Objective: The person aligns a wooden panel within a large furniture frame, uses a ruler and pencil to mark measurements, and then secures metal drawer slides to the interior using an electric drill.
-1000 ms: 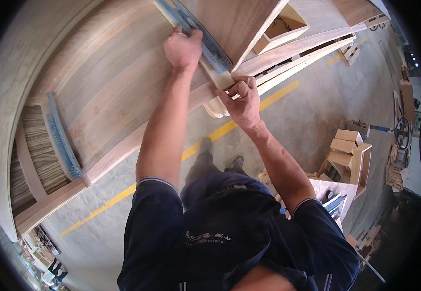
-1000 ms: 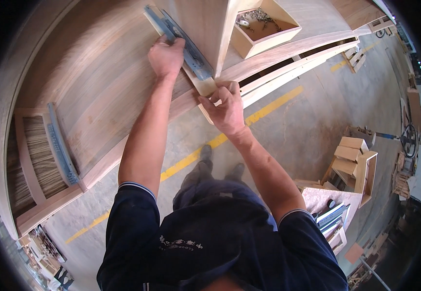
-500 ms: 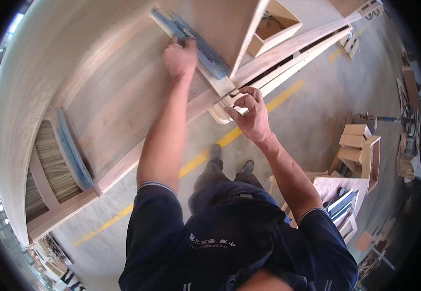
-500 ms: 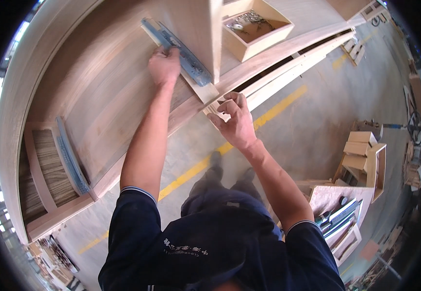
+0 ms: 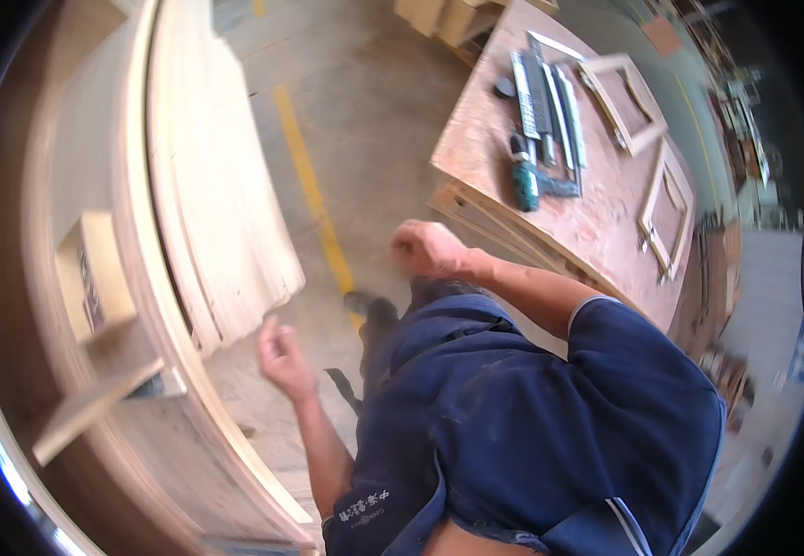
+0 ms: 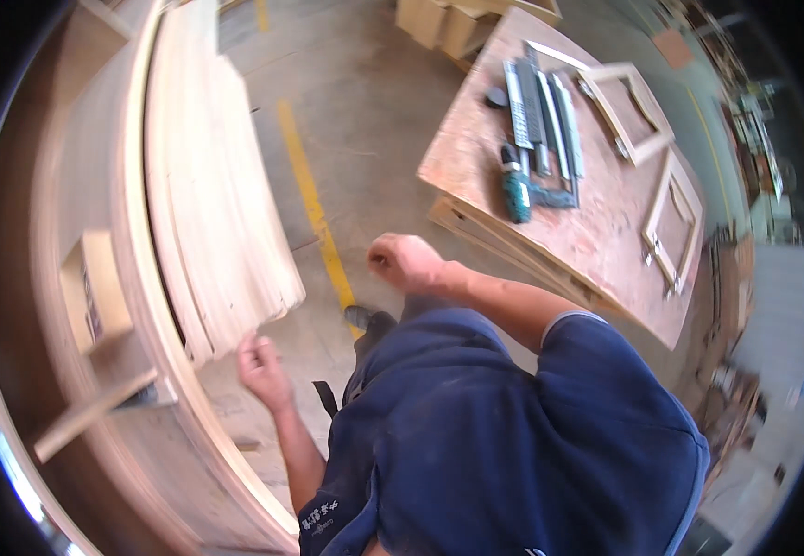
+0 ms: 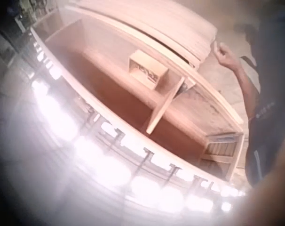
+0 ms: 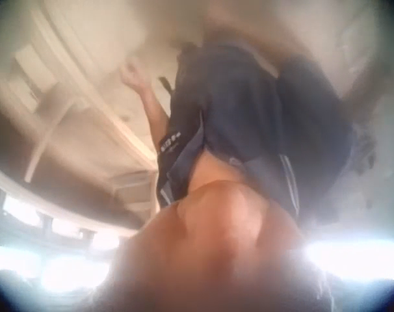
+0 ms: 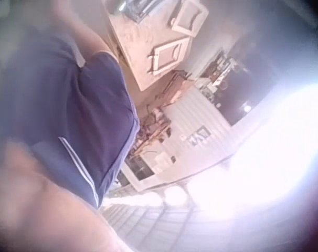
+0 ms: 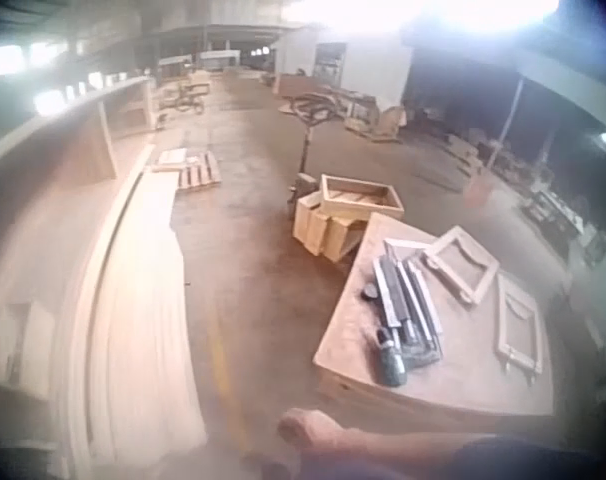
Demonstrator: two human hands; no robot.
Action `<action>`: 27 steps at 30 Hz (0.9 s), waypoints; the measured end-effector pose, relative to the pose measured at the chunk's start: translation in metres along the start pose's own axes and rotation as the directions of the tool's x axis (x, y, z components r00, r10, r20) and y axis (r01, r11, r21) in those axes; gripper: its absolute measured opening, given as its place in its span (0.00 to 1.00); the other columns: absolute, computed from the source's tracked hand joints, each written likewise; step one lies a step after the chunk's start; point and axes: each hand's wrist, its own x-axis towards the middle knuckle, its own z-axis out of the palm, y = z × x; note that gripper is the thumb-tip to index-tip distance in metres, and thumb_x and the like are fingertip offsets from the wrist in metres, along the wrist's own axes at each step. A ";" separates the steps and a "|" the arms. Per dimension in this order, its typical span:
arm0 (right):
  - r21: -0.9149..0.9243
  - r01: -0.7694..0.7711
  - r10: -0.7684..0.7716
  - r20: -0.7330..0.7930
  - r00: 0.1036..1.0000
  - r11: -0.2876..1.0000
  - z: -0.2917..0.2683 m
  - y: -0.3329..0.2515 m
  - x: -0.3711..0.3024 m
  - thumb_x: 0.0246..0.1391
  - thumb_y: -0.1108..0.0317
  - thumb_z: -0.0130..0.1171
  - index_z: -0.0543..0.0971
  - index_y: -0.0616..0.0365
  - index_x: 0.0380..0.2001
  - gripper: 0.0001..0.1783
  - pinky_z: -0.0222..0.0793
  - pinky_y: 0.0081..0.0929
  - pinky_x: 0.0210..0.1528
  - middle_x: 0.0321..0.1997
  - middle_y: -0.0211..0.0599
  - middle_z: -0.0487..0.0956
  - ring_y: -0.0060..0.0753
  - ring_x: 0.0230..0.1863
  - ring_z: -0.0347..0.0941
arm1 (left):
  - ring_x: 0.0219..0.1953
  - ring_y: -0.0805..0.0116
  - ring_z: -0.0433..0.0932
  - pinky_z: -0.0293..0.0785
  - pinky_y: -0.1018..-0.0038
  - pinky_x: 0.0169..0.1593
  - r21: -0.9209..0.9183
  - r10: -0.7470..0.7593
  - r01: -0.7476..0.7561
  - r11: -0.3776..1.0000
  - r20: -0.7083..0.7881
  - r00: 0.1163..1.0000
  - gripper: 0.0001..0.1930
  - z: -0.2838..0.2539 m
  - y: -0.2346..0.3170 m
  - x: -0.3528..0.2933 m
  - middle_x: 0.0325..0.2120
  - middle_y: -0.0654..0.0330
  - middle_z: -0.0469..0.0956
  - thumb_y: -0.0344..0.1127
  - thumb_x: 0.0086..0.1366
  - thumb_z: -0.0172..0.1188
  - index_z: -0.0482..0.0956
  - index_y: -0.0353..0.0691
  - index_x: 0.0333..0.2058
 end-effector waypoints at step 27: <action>-0.487 -0.196 0.095 -0.225 0.970 0.851 -0.161 0.285 -0.146 0.53 0.69 0.58 0.69 0.57 0.62 0.31 0.68 0.56 0.57 0.55 0.56 0.77 0.63 0.55 0.72 | 0.34 0.75 0.79 0.76 0.76 0.39 0.048 0.152 -0.174 0.984 0.296 0.943 0.10 0.184 0.124 0.038 0.32 0.59 0.82 0.31 0.66 0.61 0.82 0.33 0.43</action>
